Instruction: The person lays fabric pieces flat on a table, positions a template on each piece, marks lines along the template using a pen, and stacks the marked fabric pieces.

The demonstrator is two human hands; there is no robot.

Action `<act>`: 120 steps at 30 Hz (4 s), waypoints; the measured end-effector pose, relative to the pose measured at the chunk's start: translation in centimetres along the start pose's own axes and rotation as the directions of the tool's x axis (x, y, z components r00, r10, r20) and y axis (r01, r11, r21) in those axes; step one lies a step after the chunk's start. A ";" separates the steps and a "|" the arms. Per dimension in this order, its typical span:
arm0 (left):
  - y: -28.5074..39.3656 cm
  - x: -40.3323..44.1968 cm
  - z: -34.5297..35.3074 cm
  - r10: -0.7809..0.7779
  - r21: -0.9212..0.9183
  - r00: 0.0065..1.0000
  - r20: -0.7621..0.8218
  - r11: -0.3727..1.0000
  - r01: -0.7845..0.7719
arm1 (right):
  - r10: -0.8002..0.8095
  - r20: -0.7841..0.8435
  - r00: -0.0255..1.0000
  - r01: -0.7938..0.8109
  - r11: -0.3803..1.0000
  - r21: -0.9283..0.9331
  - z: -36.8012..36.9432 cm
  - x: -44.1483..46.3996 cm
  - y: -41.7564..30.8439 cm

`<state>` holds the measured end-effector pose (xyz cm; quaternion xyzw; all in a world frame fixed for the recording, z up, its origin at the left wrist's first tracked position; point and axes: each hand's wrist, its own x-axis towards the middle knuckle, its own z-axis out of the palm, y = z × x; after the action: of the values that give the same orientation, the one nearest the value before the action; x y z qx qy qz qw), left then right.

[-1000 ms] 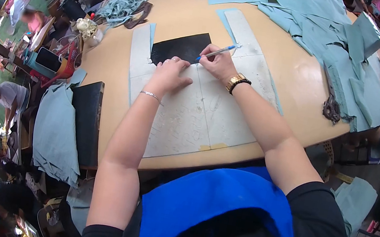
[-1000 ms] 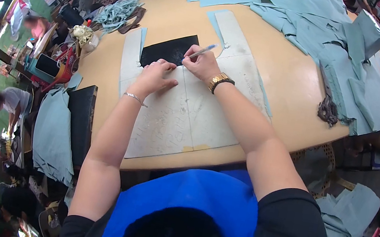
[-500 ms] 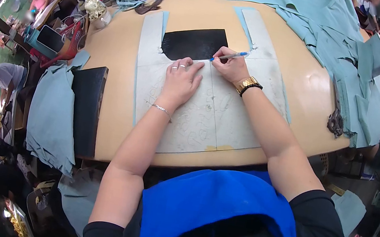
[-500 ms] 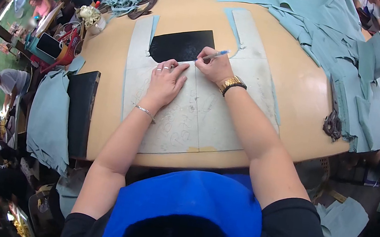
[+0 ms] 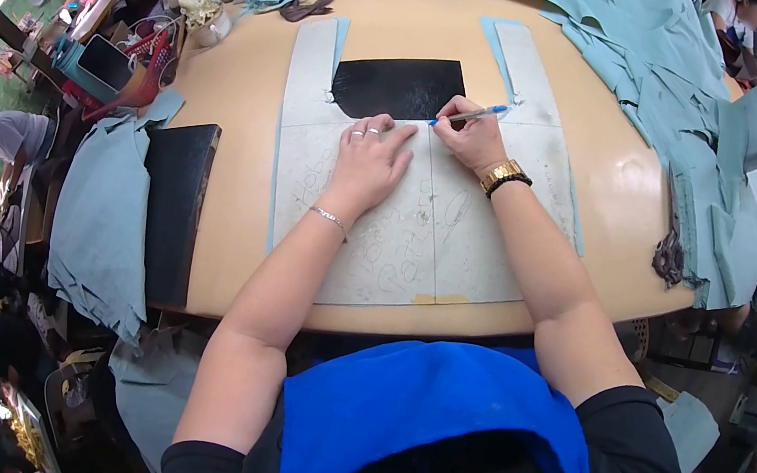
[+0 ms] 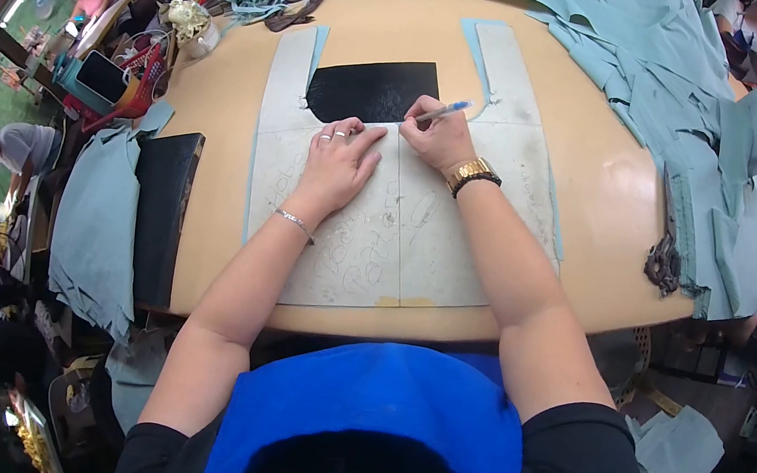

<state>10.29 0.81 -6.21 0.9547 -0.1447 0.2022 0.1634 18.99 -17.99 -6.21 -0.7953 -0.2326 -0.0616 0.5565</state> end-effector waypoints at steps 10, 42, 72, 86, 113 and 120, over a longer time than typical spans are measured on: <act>-2.3 -1.1 -2.8 -0.166 -0.011 0.980 0.107 0.986 0.168 | 0.053 -0.042 0.998 -0.051 0.998 0.037 0.2 0.4 0.8; -3.3 -2.4 -2.9 -0.356 0.168 0.927 0.120 0.927 0.335 | 0.159 -0.336 0.928 -0.189 0.980 -0.056 -9.9 0.9 5.7; -5.6 -2.6 -2.4 -0.286 -0.018 0.955 0.074 0.958 0.288 | 0.175 -0.349 0.920 -0.189 0.982 -0.005 -10.2 1.1 6.9; -10.6 -4.4 -5.0 -0.368 0.028 0.927 -0.072 0.928 0.370 | 0.166 -0.428 0.888 -0.344 0.858 -0.382 -12.7 -5.0 4.1; -10.8 -4.4 -5.3 -0.425 -0.031 0.905 -0.034 0.905 0.424 | 0.308 -0.352 0.884 -0.355 0.932 -0.075 -13.8 -4.4 6.6; -11.0 -4.5 -5.1 -0.425 -0.046 0.904 -0.047 0.905 0.423 | 0.280 -0.360 0.890 -0.352 0.924 -0.150 -13.9 -4.5 7.1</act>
<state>8.37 13.57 -6.50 0.9543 0.0674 0.1859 0.2242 20.38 -33.99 -8.75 -0.8552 0.0055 -0.1272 0.5024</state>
